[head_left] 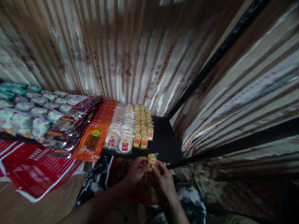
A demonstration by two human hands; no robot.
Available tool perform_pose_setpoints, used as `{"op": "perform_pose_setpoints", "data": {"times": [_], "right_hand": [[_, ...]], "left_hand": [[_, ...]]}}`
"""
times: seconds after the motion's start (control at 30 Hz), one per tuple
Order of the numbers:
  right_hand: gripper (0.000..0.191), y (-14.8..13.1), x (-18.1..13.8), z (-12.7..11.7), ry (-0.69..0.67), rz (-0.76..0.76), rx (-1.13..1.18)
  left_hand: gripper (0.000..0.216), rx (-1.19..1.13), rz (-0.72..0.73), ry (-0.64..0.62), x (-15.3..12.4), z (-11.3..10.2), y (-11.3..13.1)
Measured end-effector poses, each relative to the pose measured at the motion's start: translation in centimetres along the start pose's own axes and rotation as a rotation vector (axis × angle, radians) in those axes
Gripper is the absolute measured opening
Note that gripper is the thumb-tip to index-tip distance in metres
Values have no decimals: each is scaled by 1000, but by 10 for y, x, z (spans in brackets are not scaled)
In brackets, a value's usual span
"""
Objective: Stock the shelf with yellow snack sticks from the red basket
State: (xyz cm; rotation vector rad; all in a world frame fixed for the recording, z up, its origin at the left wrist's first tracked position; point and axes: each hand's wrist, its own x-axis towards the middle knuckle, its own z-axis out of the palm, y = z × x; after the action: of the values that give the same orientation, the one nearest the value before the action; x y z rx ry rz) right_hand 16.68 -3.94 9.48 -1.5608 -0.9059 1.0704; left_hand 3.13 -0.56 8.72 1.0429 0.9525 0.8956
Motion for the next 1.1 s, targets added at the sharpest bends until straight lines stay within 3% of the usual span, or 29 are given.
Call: {"op": "perform_pose_setpoints", "data": {"times": [0.4, 0.8, 1.1], "right_hand": [[40, -13, 67, -11, 160, -122, -10], [39, -15, 109, 3, 121, -180, -124], [48, -7, 114, 12, 52, -163, -147]], "left_hand": [[39, 149, 145, 29, 18, 34, 31], [47, 225, 143, 80, 44, 50, 16], [51, 275, 224, 87, 54, 46, -3]]}}
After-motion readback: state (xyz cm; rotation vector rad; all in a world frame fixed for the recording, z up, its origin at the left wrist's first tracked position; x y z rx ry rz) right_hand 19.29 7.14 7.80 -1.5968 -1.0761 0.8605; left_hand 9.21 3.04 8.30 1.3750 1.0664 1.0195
